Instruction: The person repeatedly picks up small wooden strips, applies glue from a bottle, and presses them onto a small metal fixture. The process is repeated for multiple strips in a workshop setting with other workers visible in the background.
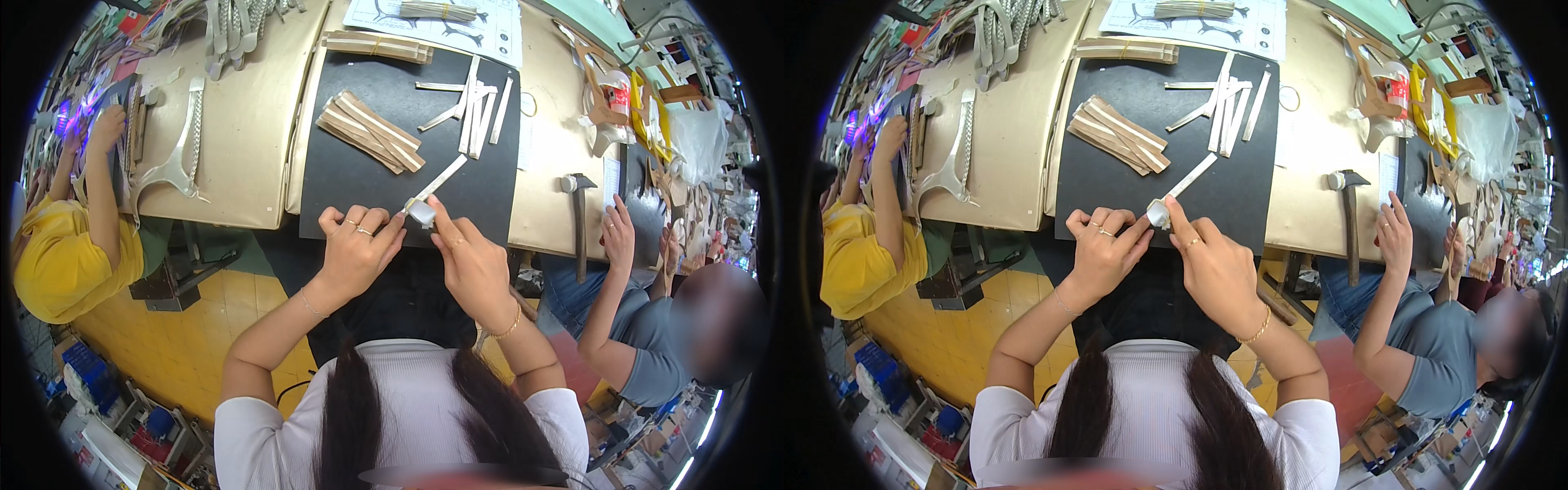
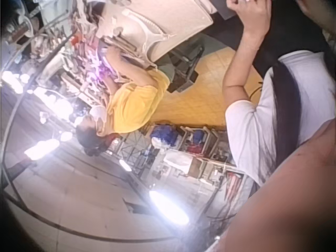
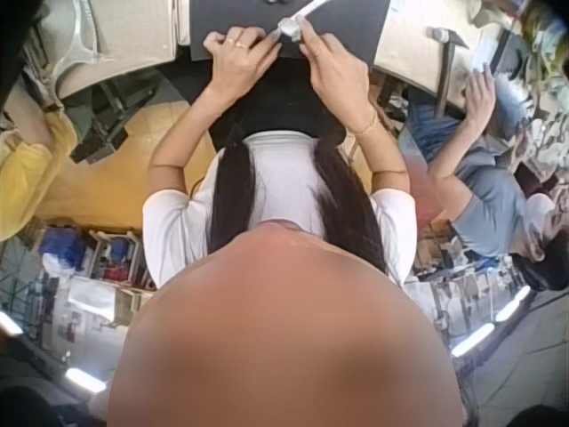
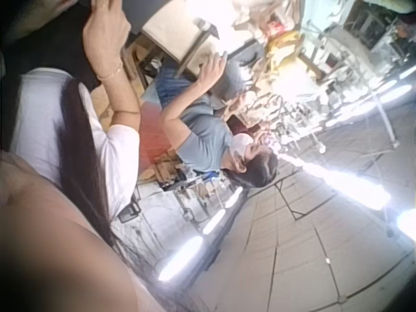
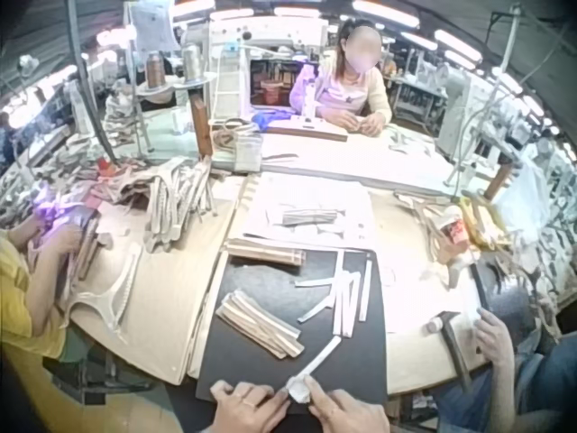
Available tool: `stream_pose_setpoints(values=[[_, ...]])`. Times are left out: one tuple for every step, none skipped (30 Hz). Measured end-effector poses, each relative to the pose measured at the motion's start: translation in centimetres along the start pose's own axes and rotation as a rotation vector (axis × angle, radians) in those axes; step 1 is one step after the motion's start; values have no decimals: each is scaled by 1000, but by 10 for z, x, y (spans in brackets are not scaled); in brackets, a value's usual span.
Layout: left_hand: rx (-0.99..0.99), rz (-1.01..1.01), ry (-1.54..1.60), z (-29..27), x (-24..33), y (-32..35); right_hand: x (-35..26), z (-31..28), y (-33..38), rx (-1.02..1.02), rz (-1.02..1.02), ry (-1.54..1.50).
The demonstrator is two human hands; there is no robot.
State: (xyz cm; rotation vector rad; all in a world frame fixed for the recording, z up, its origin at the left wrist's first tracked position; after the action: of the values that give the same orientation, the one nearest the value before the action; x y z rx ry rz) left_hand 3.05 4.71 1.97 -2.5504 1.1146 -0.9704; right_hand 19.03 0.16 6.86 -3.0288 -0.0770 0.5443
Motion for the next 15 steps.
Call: stream_pose_setpoints(values=[[-1, 1, -5, 0, 0, 0, -2, -5, 2, 64, -5, -49], [-4, 4, -7, 0, 0, 1, -5, -10, 2, 176, -43, -121], [-7, 13, -10, 0, 0, 1, -4, -4, 2, 60, 2, -44], [-7, 7, -13, 0, -1, 1, -4, -1, 1, -1, 8, 14], [-6, 3, -15, 0, -1, 1, -3, 4, 0, -84, 10, 66], [0, 4, -15, 0, 0, 1, -3, 4, 0, -70, 5, 82], [4, 1, -13, 0, -1, 1, -3, 5, -1, -76, -9, 92], [13, -4, -11, -1, -1, 2, -2, 5, -1, -68, -8, 120], [15, -13, -3, -2, -1, 4, -3, 2, -1, -4, -21, 26], [20, -22, -4, -3, -1, 4, -3, -2, -1, 80, -18, -46], [24, -33, 1, -4, -2, 6, -4, -6, 1, 161, -13, -119], [38, -43, 10, -5, -3, 6, -5, -2, 0, 93, -16, -64], [34, -53, 11, -5, -3, 7, -8, 2, 0, 29, -19, -8], [39, -63, 18, -5, -4, 8, -9, 5, -1, -51, -28, 43], [45, -69, 30, -6, -5, 8, -9, 5, -1, -61, -23, 57]])
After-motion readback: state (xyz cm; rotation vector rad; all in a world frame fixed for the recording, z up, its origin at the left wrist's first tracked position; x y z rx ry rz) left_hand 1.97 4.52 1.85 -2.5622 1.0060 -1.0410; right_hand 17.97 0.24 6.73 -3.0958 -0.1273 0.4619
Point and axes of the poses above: each hand's wrist, its own y-axis away from the middle knuckle, its own z-axis out of the palm, x = y × z, the point moved 5 cm from there along -y, towards the middle knuckle, and after that the axes turned 8 degrees about y, right-handed, at the moved point
